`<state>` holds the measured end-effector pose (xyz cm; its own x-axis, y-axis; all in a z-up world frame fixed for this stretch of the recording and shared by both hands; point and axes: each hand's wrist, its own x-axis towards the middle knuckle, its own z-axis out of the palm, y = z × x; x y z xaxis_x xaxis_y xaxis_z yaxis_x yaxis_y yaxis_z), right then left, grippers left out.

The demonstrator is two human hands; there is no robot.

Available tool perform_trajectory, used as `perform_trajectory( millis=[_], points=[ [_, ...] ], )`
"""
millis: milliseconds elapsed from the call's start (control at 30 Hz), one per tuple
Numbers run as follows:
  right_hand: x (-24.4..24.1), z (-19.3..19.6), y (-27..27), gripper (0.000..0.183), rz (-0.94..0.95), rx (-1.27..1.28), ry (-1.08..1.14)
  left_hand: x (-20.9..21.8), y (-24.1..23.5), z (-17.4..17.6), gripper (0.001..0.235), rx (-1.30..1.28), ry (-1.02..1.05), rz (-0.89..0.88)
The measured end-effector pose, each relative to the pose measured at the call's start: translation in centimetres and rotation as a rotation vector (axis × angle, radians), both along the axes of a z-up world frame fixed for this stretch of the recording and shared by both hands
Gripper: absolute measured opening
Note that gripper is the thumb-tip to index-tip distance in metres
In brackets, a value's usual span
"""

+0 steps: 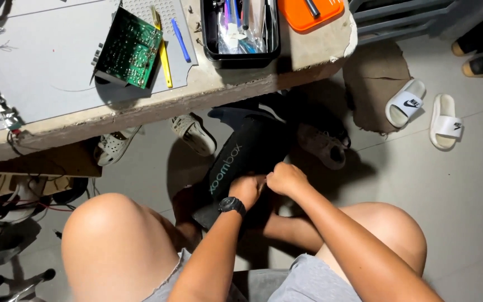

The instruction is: The person uses a soldering iron on a green circuit board, then sets it down and uses a screwdriver to work on a black Xoombox device. The person manipulates the circuit board and the Xoombox while seated on the floor.

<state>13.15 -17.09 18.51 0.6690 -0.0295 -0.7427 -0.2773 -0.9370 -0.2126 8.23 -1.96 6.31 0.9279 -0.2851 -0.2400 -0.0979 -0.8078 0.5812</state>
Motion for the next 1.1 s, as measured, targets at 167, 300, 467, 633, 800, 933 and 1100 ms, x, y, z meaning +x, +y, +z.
perform_trajectory(
  millis=[167,300,467,633,800,933,1100],
  points=[
    [0.2,0.1,0.3,0.057,0.102,-0.056,0.003,-0.2,-0.9,-3.1,0.027,0.062,-0.098,0.007],
    [0.0,-0.9,0.5,0.03,0.372,-0.065,-0.128,-0.3,-0.8,-4.3,0.034,0.072,-0.124,0.013],
    [-2.3,-5.8,-0.8,0.022,0.996,-0.133,-0.726,-0.1,-1.3,-7.8,0.056,-0.01,-0.029,0.129],
    [-2.7,-3.0,0.6,0.015,0.745,-0.167,-0.73,0.6,-1.5,-7.0,0.047,-0.006,0.04,0.157],
    [-1.8,-4.4,-1.2,0.046,0.446,-0.203,-0.418,0.1,-1.3,-2.6,0.036,-0.017,0.001,0.132],
    [-2.2,-4.7,-1.6,0.03,0.469,-0.101,-0.518,-0.1,-1.0,-2.4,0.032,0.013,-0.014,0.102],
    [-3.5,-2.4,0.0,0.011,0.527,0.127,-0.59,-0.1,-1.2,-4.4,0.035,0.039,0.076,0.136]
  ],
)
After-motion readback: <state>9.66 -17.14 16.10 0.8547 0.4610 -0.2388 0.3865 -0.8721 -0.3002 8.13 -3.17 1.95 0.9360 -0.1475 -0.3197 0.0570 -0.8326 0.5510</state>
